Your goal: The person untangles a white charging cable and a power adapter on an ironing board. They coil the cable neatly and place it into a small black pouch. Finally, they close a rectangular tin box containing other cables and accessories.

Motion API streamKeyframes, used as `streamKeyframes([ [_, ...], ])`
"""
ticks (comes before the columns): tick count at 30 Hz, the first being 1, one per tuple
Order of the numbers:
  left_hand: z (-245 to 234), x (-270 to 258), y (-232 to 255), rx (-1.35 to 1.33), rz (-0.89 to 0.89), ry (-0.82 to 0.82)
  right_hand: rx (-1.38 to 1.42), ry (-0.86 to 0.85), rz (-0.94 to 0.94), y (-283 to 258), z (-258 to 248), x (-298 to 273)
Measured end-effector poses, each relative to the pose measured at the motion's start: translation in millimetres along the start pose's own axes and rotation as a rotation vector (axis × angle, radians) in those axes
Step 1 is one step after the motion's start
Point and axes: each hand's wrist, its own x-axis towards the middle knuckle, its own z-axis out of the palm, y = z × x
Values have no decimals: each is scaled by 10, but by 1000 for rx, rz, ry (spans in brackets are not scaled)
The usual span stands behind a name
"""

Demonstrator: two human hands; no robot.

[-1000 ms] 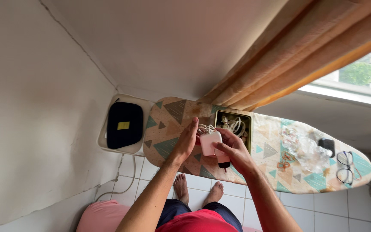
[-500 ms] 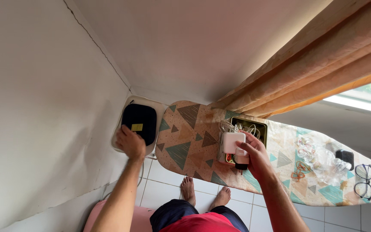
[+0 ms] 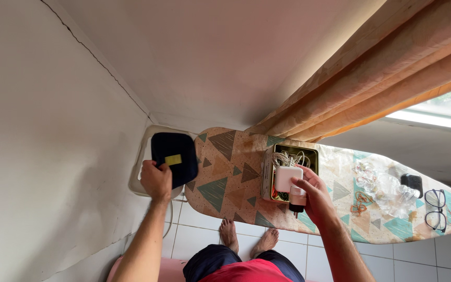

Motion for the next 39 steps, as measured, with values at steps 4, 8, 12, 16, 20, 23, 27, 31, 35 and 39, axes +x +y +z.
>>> streamKeyframes([
  [4,-127,-333,469,-95,146,-33,-3,23,24,-4,-3,-9],
  [8,-114,-723,807,12,504,10,62,-6,13,15,37,-53],
  [12,-91,-1203,1110,262,778,20,58,-42,19,-28,126,-126],
  [16,-184,-1462,1301,367,795,-157,70,-65,44,-86,186,-212],
  [20,-164,-1494,1293,458,725,-359,87,-70,60,-101,143,-260],
  [23,150,-1390,1155,405,765,-240,101,-114,31,-84,73,-268],
  [27,354,-1283,1006,203,811,-141,86,-122,29,-130,52,-309],
  [31,224,-1490,1105,-12,662,-290,28,-150,59,-190,182,-347],
  [35,219,-1684,1190,-108,755,-221,-26,-169,159,-229,428,-374],
  [39,178,-1820,1158,-230,761,-260,-210,-211,103,-176,657,-334],
])
